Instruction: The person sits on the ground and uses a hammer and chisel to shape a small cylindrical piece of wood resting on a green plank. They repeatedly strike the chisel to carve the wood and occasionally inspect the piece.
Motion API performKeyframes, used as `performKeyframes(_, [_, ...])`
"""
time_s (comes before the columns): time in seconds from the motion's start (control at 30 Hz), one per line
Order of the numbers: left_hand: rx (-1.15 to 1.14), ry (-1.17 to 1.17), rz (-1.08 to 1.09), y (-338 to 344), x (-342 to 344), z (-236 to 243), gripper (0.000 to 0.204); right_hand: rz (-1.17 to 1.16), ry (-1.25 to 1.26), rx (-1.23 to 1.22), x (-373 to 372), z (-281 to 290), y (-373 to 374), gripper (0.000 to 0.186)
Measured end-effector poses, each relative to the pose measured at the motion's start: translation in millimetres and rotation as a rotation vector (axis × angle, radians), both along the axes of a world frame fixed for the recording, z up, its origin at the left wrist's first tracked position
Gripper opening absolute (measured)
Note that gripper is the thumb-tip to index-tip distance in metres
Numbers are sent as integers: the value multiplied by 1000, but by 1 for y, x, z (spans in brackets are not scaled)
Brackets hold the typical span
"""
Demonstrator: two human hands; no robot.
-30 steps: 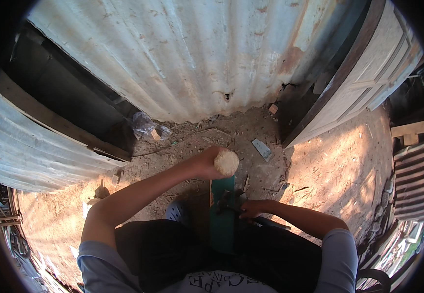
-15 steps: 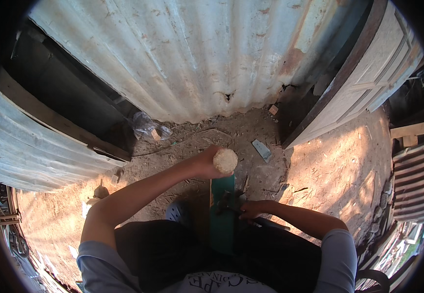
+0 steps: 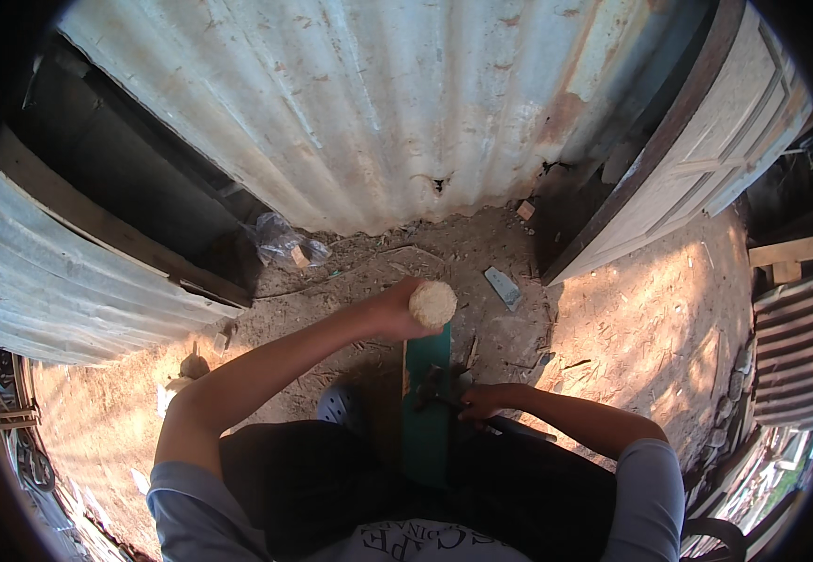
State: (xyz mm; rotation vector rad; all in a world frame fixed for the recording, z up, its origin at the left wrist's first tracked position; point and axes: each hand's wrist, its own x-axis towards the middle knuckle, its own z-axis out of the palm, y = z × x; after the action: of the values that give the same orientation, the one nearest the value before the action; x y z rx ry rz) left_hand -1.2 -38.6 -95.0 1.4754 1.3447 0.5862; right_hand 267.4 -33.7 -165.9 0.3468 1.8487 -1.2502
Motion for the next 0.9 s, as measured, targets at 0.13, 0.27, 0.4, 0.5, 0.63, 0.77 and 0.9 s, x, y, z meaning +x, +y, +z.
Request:
performKeyframes(0.13, [-43,-16,-108,5,-5,27,21,24,41,46,2,-6,-2,33])
performKeyframes(0.27, [-50,-1,-254,8,-7,47,24,30,73,66,1,-3,-1,34])
performKeyframes(0.4, [-58,71,-282,8,-8,57,25,49,47,66,1,-7,-1,36])
performKeyframes(0.5, [-173,140,-217,10,-9,66,34,40,27,55,1,-8,-1,38])
performKeyframes(0.63, [-283,203,38,7,-7,108,63,18,-22,41,1,-3,0,38])
performKeyframes(0.77, [-222,246,197,3,-14,89,85,0,-29,16,-1,-5,0,38])
performKeyframes(0.9, [31,248,248,-2,-5,80,52,39,59,41,4,-12,0,39])
